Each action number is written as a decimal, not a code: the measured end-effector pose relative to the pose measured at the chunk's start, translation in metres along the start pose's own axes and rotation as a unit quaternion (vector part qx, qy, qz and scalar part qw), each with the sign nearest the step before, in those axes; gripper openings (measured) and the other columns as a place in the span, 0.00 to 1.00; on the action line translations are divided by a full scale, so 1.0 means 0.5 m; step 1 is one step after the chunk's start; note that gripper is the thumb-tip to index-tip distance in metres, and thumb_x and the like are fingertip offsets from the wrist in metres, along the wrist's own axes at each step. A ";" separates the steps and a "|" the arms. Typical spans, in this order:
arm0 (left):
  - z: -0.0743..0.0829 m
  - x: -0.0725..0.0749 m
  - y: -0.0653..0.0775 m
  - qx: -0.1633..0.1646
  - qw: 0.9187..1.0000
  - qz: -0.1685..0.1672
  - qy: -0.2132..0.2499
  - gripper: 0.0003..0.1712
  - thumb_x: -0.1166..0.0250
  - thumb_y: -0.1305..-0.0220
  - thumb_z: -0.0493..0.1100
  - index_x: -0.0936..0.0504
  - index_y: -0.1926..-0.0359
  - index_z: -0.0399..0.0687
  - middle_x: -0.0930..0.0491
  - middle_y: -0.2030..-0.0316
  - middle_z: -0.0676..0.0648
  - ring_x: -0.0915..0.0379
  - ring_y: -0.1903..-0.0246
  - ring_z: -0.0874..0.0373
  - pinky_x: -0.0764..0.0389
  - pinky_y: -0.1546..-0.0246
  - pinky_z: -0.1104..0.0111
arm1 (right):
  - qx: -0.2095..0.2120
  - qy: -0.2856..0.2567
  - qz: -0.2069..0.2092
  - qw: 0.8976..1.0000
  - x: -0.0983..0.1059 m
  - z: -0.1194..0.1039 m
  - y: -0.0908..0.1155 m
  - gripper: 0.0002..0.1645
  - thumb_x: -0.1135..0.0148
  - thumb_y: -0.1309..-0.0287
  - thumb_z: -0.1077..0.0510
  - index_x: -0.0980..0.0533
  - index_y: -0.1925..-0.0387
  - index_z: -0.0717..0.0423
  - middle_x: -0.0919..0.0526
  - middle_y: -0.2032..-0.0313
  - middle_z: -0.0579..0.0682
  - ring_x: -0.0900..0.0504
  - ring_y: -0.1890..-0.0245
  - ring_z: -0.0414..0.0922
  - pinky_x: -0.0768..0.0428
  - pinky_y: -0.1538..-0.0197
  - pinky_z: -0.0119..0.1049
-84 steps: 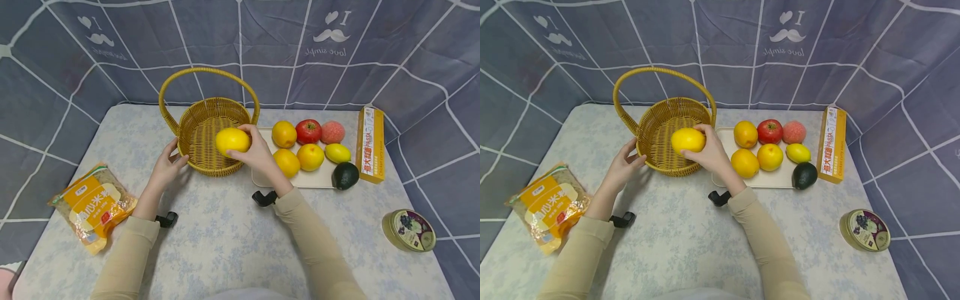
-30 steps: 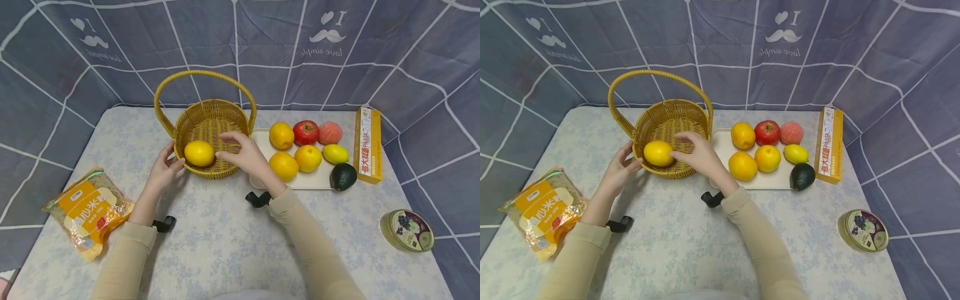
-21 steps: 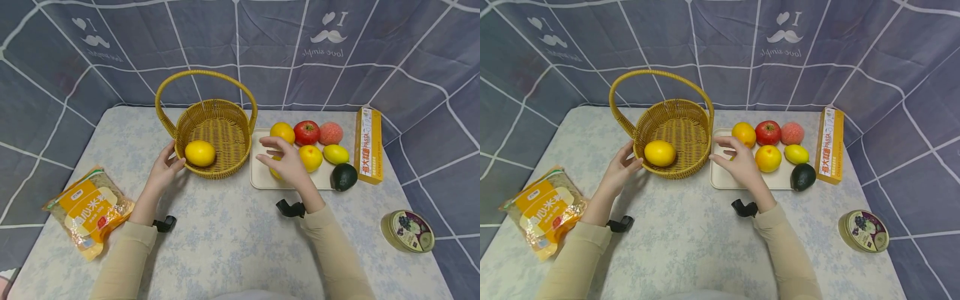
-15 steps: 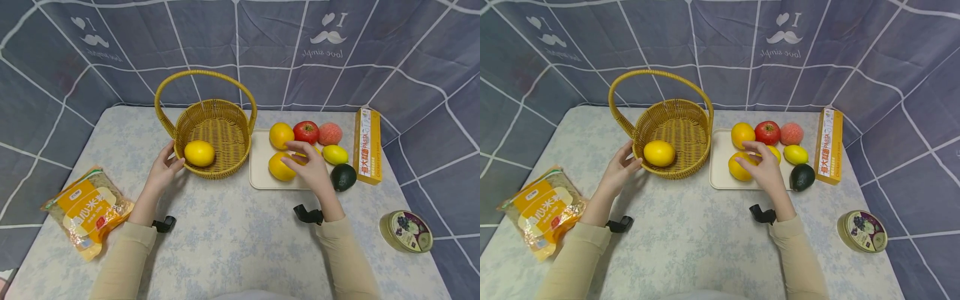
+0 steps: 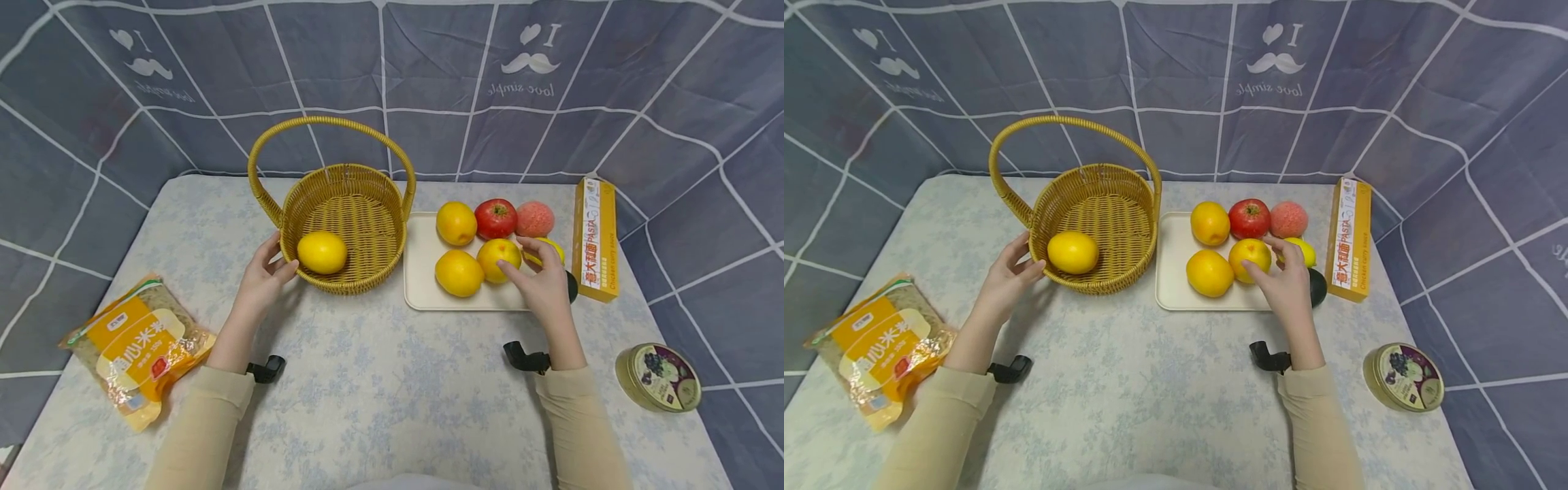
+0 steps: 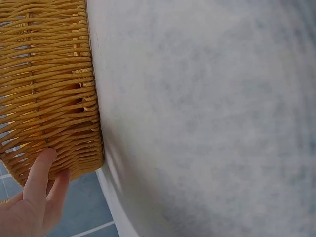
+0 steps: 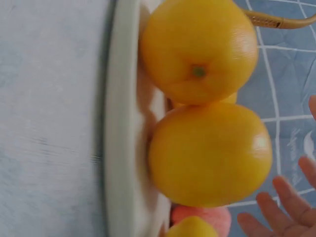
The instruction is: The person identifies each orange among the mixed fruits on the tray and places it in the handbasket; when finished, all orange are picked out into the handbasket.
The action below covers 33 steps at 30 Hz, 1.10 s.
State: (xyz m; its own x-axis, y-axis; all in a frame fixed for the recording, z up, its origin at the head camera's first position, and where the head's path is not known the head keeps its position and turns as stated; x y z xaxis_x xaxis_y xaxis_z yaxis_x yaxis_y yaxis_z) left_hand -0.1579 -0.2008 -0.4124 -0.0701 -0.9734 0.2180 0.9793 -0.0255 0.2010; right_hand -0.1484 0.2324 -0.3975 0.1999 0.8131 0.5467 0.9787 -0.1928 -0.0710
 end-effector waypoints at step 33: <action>-0.006 0.003 -0.002 0.001 1.000 0.006 0.013 0.43 0.44 0.32 0.43 0.59 0.26 0.60 0.54 0.28 0.46 0.46 0.32 0.50 0.27 0.43 0.68 | -0.132 -0.003 -0.036 0.991 -0.045 0.051 -0.022 0.53 0.32 0.50 0.45 0.52 0.32 0.56 0.44 0.33 0.62 0.37 0.38 0.58 0.35 0.34 0.49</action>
State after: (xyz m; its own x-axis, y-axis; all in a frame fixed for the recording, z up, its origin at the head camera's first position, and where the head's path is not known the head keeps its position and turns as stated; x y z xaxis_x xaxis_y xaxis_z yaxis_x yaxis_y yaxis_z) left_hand -0.1584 -0.2026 -0.4150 -0.0537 -0.9793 0.1950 0.9798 -0.0140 0.1997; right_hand -0.1626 0.2302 -0.4306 0.1305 0.8327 0.5382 0.9439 -0.2705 0.1896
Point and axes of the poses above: each hand's wrist, its own y-axis away from the middle knuckle, its own x-axis out of the back of the hand, z = x × y, the point moved 1 cm from there along -y, towards the middle knuckle
